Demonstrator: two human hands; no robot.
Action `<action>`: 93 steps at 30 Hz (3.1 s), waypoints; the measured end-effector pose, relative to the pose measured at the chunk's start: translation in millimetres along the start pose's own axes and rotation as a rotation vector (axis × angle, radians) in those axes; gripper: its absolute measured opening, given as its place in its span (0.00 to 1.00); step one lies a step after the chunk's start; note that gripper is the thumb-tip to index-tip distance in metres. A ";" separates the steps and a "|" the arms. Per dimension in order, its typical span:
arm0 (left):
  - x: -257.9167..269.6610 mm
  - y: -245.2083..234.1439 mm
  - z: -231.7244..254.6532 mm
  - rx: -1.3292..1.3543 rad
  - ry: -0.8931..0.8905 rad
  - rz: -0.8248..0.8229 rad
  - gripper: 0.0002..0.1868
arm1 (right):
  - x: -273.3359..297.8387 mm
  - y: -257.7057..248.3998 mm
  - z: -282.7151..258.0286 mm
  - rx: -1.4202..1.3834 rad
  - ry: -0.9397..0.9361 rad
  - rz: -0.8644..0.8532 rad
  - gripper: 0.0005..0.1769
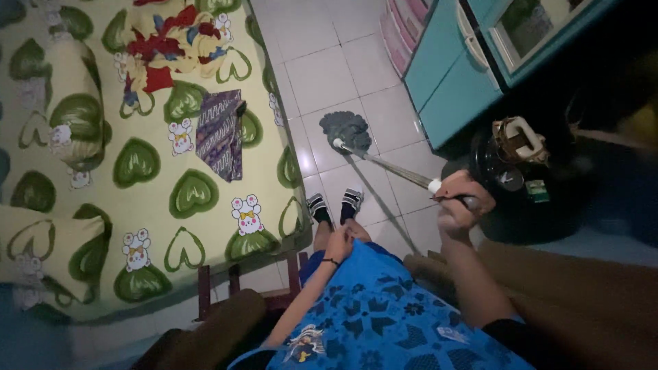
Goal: Assembling a floor mop by connecting the handle segments and the mop head.
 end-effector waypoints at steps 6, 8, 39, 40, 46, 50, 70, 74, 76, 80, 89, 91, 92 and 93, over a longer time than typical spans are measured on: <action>-11.8 -71.7 72.4 -0.131 -0.163 -0.471 0.16 | 23.0 -0.5 33.5 -0.072 0.025 -0.004 0.05; -20.4 -106.6 133.8 -0.341 -0.003 -0.535 0.14 | 29.4 0.6 48.2 -0.015 0.055 -0.086 0.06; 19.2 -144.2 218.0 0.502 0.239 -0.927 0.07 | 33.4 -12.8 21.6 0.094 0.527 -0.256 0.19; 16.1 -145.6 225.3 0.506 0.240 -0.924 0.07 | 29.3 -9.7 9.4 0.097 0.526 -0.261 0.19; 12.2 -109.0 159.6 0.265 0.147 -0.630 0.13 | 30.7 8.4 -17.3 0.077 0.359 -0.404 0.12; 46.3 -51.9 54.6 -0.451 0.096 -0.664 0.14 | 55.8 15.0 5.8 0.026 0.358 -0.426 0.34; 54.1 -123.2 57.8 -0.304 -0.094 -0.576 0.36 | 74.3 99.4 242.3 0.232 0.243 -0.524 0.10; 21.6 -148.8 126.6 -0.070 0.026 -0.459 0.32 | 155.3 52.6 276.1 0.399 0.361 -0.596 0.11; 3.6 -163.6 167.1 -0.026 0.174 -0.368 0.29 | 180.5 36.9 254.7 0.462 0.308 -0.616 0.12; -16.3 -187.5 246.7 0.227 0.169 -0.400 0.27 | 208.4 16.3 206.2 0.240 0.607 -0.593 0.18; -42.3 -234.8 381.0 0.336 0.533 -0.399 0.31 | 50.0 23.2 22.8 -0.007 0.679 -0.798 0.15; -35.0 -242.5 399.9 0.368 0.615 -0.342 0.27 | 56.0 16.6 8.2 -0.043 0.594 -0.869 0.17; -39.1 -248.5 405.1 0.321 0.694 -0.248 0.22 | 60.5 19.6 10.8 -0.097 0.659 -0.872 0.15; -42.9 -254.3 410.8 0.272 0.772 -0.153 0.18 | 64.6 22.5 12.9 -0.151 0.723 -0.874 0.14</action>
Point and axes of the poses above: each hand's wrist, its own x-axis away from the middle knuckle, its own y-axis out of the palm, z = x × y, the point moved 4 cm from there along -x, towards the middle knuckle, and after that the axes turned 3 degrees about x, right-handed, at the moved point
